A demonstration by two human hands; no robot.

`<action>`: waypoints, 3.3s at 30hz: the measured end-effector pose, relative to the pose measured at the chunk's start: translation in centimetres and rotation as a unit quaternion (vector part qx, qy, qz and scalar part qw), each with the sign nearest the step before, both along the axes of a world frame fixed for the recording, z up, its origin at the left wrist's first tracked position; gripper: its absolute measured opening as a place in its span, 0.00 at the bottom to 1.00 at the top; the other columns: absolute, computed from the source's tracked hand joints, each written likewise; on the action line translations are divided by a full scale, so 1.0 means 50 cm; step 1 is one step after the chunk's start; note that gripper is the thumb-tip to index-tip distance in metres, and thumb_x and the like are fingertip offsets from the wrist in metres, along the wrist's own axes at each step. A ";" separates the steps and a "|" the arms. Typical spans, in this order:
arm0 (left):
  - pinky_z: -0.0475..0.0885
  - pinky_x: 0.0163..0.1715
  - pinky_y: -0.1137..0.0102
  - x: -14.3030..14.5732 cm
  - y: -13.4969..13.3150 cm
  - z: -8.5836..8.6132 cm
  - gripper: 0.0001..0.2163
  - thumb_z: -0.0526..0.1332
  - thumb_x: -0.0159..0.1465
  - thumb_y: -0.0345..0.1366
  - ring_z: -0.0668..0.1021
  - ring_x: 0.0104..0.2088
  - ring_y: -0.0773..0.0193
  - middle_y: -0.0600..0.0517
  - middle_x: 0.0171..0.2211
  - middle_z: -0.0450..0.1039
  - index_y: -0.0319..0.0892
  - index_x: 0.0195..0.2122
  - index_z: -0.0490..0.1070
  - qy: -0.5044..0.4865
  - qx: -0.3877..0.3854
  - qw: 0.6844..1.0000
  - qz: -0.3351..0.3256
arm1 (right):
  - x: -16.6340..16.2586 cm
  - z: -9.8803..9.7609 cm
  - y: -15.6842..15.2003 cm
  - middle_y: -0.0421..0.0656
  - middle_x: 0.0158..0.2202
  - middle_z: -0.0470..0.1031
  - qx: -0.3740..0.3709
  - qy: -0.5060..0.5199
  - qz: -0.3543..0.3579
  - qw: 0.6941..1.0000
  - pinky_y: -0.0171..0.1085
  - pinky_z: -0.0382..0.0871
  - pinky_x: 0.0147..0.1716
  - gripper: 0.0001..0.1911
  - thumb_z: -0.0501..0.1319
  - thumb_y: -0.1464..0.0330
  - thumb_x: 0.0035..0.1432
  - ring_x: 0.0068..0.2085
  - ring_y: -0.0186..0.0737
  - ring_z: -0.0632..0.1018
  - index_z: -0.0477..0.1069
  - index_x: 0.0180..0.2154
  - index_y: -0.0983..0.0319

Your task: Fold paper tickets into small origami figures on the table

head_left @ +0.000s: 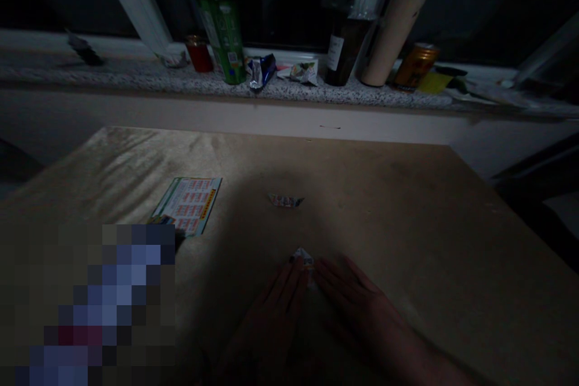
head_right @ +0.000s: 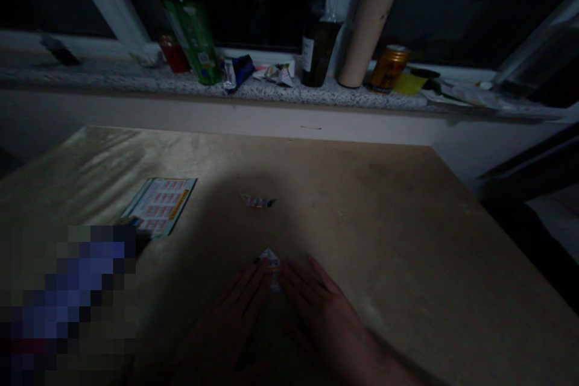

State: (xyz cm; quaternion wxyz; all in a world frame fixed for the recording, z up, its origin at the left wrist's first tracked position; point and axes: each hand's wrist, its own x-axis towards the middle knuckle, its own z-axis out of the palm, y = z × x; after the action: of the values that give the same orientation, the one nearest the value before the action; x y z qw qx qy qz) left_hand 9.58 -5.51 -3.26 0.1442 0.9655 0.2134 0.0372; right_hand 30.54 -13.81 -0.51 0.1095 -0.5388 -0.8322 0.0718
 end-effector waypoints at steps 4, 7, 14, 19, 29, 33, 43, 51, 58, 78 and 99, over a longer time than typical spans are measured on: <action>0.53 0.60 0.61 -0.010 0.011 0.021 0.42 0.51 0.61 0.56 0.52 0.63 0.48 0.43 0.66 0.40 0.36 0.66 0.34 -0.010 -0.004 1.000 -0.022 | 0.002 -0.002 -0.009 0.47 0.59 0.63 0.058 -0.011 -0.026 0.998 0.54 0.51 0.61 0.26 0.54 0.71 0.60 0.61 0.44 0.61 0.56 0.60 0.67; 0.53 0.60 0.60 -0.009 0.018 0.030 0.40 0.51 0.61 0.56 0.51 0.64 0.48 0.43 0.66 0.42 0.38 0.66 0.38 -0.015 -0.004 0.999 -0.032 | 0.002 0.000 -0.011 0.44 0.57 0.67 0.099 -0.011 -0.048 0.994 0.55 0.49 0.61 0.22 0.55 0.72 0.60 0.60 0.44 0.63 0.61 0.57 0.65; 0.49 0.60 0.55 0.003 0.030 0.049 0.38 0.54 0.60 0.57 0.46 0.64 0.47 0.37 0.66 0.41 0.35 0.63 0.50 0.008 0.031 0.999 -0.038 | 0.000 -0.005 -0.006 0.43 0.54 0.71 0.139 -0.003 -0.082 0.987 0.56 0.52 0.61 0.18 0.55 0.71 0.60 0.58 0.45 0.67 0.67 0.52 0.62; 0.43 0.61 0.52 0.001 0.052 0.047 0.36 0.49 0.61 0.60 0.46 0.64 0.46 0.36 0.65 0.45 0.35 0.60 0.56 0.009 0.031 0.996 -0.086 | -0.004 -0.009 -0.006 0.42 0.54 0.71 0.150 -0.020 -0.090 0.984 0.55 0.47 0.62 0.18 0.55 0.72 0.60 0.58 0.43 0.67 0.67 0.52 0.62; 0.48 0.60 0.53 -0.001 0.070 0.033 0.40 0.54 0.60 0.58 0.45 0.64 0.45 0.40 0.67 0.33 0.38 0.65 0.42 0.002 -0.007 0.995 -0.100 | 0.000 0.001 0.000 0.42 0.51 0.73 0.156 0.002 -0.084 0.984 0.55 0.48 0.62 0.15 0.54 0.70 0.62 0.57 0.44 0.68 0.69 0.50 0.62; 0.50 0.60 0.57 -0.003 0.070 0.044 0.45 0.55 0.60 0.56 0.47 0.64 0.48 0.41 0.67 0.34 0.38 0.66 0.30 0.017 -0.042 0.996 -0.080 | 0.002 -0.005 0.002 0.41 0.51 0.74 0.155 0.013 -0.086 0.984 0.55 0.49 0.62 0.15 0.55 0.71 0.61 0.56 0.43 0.69 0.69 0.50 0.61; 0.42 0.61 0.52 0.007 0.076 0.069 0.40 0.54 0.59 0.58 0.43 0.65 0.46 0.46 0.67 0.34 0.43 0.66 0.42 0.056 -0.096 0.993 -0.050 | 0.003 -0.008 0.006 0.41 0.49 0.75 0.142 0.066 -0.096 0.983 0.57 0.51 0.61 0.15 0.55 0.72 0.61 0.55 0.44 0.70 0.70 0.49 0.59; 0.35 0.61 0.49 0.001 0.079 0.076 0.36 0.52 0.62 0.56 0.45 0.65 0.47 0.47 0.67 0.39 0.45 0.66 0.43 0.029 -0.069 0.996 -0.056 | -0.002 0.000 0.009 0.41 0.48 0.76 0.141 0.079 -0.097 0.982 0.57 0.52 0.60 0.13 0.55 0.72 0.62 0.53 0.44 0.72 0.70 0.48 0.60; 0.44 0.61 0.51 -0.002 0.073 0.075 0.29 0.53 0.66 0.45 0.45 0.65 0.48 0.46 0.67 0.36 0.46 0.65 0.45 0.001 -0.038 0.999 -0.029 | 0.008 0.000 0.021 0.42 0.44 0.78 0.126 0.121 -0.098 0.980 0.57 0.57 0.57 0.13 0.58 0.72 0.59 0.49 0.44 0.74 0.71 0.46 0.59; 0.54 0.60 0.57 0.000 0.079 0.070 0.22 0.55 0.65 0.33 0.58 0.62 0.58 0.52 0.63 0.55 0.49 0.60 0.56 -0.088 -0.135 0.986 0.032 | 0.004 -0.019 0.073 0.43 0.49 0.74 0.081 0.139 -0.121 0.980 0.55 0.56 0.56 0.16 0.60 0.68 0.57 0.53 0.47 0.70 0.69 0.49 0.56; 0.70 0.48 0.64 0.036 0.094 0.101 0.13 0.60 0.60 0.34 0.77 0.45 0.59 0.52 0.44 0.76 0.44 0.47 0.71 -0.217 -0.396 0.867 0.210 | 0.012 0.011 0.071 0.42 0.33 0.76 0.143 0.314 -0.073 0.936 0.47 0.67 0.43 0.02 0.60 0.70 0.58 0.37 0.41 0.76 0.72 0.35 0.59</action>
State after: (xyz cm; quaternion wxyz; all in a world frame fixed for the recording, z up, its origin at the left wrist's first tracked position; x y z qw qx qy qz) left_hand 11.37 -0.82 1.78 0.5464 0.7272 0.3707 0.1877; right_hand 31.15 -10.27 0.03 0.4461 -0.5270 -0.7150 0.1095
